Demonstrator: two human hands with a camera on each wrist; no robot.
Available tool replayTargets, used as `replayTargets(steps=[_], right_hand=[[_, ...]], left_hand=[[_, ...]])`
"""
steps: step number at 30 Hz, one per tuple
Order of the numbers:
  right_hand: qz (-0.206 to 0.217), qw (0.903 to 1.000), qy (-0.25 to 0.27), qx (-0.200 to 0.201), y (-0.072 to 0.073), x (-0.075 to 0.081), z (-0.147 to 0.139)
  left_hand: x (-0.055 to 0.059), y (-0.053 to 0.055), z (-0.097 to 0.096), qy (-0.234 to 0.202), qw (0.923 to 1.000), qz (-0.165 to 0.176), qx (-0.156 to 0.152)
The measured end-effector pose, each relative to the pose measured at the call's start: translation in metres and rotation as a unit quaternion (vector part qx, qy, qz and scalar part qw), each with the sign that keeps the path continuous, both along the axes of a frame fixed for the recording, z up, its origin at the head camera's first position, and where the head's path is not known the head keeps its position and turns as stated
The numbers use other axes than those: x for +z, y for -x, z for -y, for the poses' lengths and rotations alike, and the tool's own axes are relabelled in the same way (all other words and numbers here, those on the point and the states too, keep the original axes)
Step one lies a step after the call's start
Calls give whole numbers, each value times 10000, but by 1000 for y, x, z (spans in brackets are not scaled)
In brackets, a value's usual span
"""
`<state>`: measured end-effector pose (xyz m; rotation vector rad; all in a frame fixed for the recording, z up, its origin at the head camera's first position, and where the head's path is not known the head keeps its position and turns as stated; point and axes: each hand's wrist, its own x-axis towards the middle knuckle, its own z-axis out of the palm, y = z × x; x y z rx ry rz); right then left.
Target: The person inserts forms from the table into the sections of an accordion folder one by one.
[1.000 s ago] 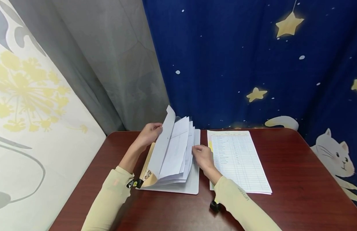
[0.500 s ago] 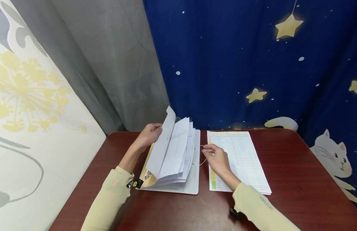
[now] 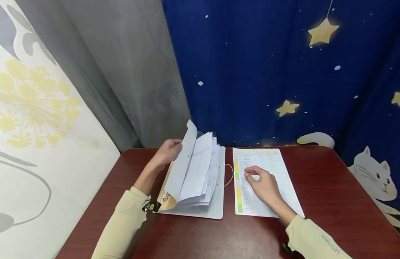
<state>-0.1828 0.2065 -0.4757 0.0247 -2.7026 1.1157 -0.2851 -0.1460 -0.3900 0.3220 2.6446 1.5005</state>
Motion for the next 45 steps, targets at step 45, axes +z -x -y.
replayTargets(steps=[45], right_hand=[[2109, 9609, -1632, -748, -16, -1, -129]], left_hand=[[-1, -3, 1, -231, 9994, 254, -19]])
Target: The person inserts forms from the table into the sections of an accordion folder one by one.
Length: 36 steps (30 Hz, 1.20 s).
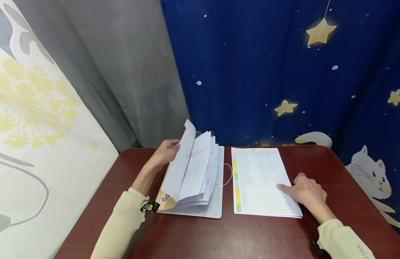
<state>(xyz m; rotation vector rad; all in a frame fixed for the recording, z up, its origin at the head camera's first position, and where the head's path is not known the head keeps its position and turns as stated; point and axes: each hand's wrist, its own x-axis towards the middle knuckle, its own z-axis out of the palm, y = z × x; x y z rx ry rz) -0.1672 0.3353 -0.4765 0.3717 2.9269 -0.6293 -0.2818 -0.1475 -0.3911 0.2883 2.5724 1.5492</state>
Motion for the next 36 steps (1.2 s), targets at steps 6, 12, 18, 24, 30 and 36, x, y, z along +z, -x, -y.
replayTargets(steps=[6, 12, 18, 24, 30, 36], right_hand=[[-77, 10000, 27, 54, 0, -3, 3], [-22, 9999, 70, 127, 3, -4, 4], [182, 9994, 216, 188, 7, -4, -4], [274, 9988, 321, 261, 8, -5, -10], [92, 9984, 298, 480, 8, -6, -12], [-275, 9958, 338, 805, 6, -6, -13]], left_hand=[[-2, 1, 1, -19, 10000, 38, -8], [-1, -1, 3, -34, 10000, 91, 21], [-1, 0, 3, -2, 10000, 58, 77], [2, 1, 3, -57, 10000, 9, 40], [2, 1, 3, -6, 10000, -10, 41], [0, 2, 5, -30, 9999, -112, 24]])
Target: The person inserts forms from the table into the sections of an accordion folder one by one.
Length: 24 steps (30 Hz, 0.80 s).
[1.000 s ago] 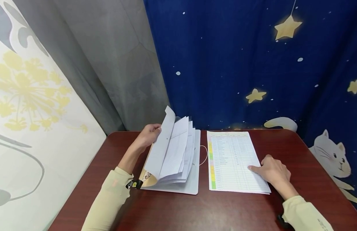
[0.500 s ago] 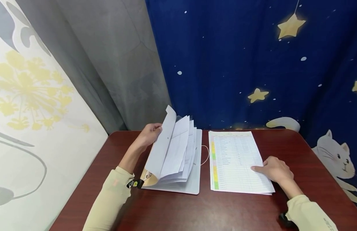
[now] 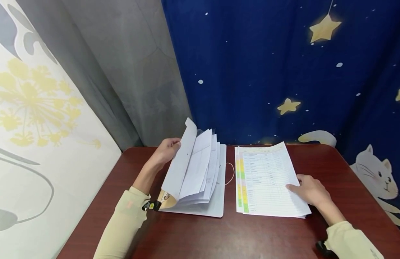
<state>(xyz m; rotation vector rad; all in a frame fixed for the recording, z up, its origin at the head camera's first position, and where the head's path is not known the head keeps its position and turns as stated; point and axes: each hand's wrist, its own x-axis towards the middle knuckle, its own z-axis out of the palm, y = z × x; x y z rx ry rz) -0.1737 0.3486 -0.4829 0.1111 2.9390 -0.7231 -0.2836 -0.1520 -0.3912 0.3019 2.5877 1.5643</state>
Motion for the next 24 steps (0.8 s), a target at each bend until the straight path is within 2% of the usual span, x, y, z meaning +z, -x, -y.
replayTargets(steps=[8, 15, 24], right_hand=[[-220, 9982, 558, 0, -7, 4, 1], [-461, 9894, 1370, -162, -11, 4, 5], [30, 9702, 2420, -70, -13, 1, 15]], left_hand=[[0, -2, 3, -101, 9999, -54, -58], [0, -1, 3, -107, 9999, -40, -27], [1, -1, 1, -164, 9998, -74, -88]])
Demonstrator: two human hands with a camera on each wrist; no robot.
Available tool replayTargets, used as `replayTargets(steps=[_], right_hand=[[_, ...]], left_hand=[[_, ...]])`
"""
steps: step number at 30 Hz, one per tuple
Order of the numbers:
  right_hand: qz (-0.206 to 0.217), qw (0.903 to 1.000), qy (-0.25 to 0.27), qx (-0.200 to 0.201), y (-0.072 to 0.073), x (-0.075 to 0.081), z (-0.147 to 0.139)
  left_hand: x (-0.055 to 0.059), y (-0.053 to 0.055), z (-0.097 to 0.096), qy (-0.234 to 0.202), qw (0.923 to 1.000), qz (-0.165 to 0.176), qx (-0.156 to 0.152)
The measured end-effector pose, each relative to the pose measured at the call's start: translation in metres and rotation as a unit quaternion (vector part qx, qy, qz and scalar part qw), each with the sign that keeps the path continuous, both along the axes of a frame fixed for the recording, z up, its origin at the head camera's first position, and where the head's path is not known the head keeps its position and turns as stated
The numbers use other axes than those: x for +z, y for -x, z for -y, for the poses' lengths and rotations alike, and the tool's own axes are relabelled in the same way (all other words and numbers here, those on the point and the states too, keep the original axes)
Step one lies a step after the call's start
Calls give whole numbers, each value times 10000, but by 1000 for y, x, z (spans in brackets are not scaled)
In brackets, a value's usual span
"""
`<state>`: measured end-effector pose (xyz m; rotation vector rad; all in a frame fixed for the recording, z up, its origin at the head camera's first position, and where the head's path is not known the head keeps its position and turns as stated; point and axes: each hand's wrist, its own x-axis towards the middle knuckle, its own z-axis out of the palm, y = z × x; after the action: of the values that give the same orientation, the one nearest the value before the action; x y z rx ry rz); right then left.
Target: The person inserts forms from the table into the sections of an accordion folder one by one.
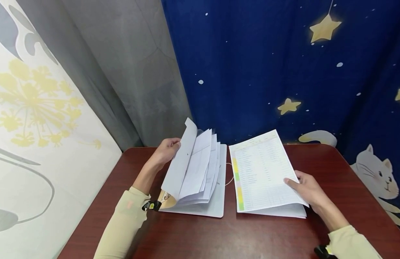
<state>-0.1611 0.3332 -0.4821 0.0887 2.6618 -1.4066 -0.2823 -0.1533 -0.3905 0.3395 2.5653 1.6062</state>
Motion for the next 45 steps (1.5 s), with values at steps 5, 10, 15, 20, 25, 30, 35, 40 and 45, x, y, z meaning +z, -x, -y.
replayTargets(steps=[5, 10, 15, 20, 25, 30, 35, 40, 45], right_hand=[[74, 9997, 223, 41, 1, -2, 9], [214, 9996, 126, 129, 4, -1, 14], [267, 9990, 335, 134, 6, -2, 20], [244, 9990, 364, 126, 7, 0, 20], [217, 9989, 403, 118, 5, 3, 13], [312, 9970, 691, 133, 4, 4, 11], [418, 9970, 632, 162, 4, 2, 16], [333, 9982, 482, 134, 6, 2, 18], [385, 9977, 522, 184, 4, 2, 15]], left_hand=[[0, -1, 0, 55, 10000, 21, -34], [0, -1, -3, 115, 9999, 71, 20], [0, -1, -4, 106, 9999, 60, 21], [0, -1, -5, 78, 10000, 36, 3], [1, -1, -4, 83, 10000, 50, 21], [1, -2, -3, 121, 9999, 34, 32], [2, -2, -2, 166, 9998, 68, 40], [2, -2, -1, 151, 9998, 110, 39], [3, -3, 0, 121, 9998, 119, 52]])
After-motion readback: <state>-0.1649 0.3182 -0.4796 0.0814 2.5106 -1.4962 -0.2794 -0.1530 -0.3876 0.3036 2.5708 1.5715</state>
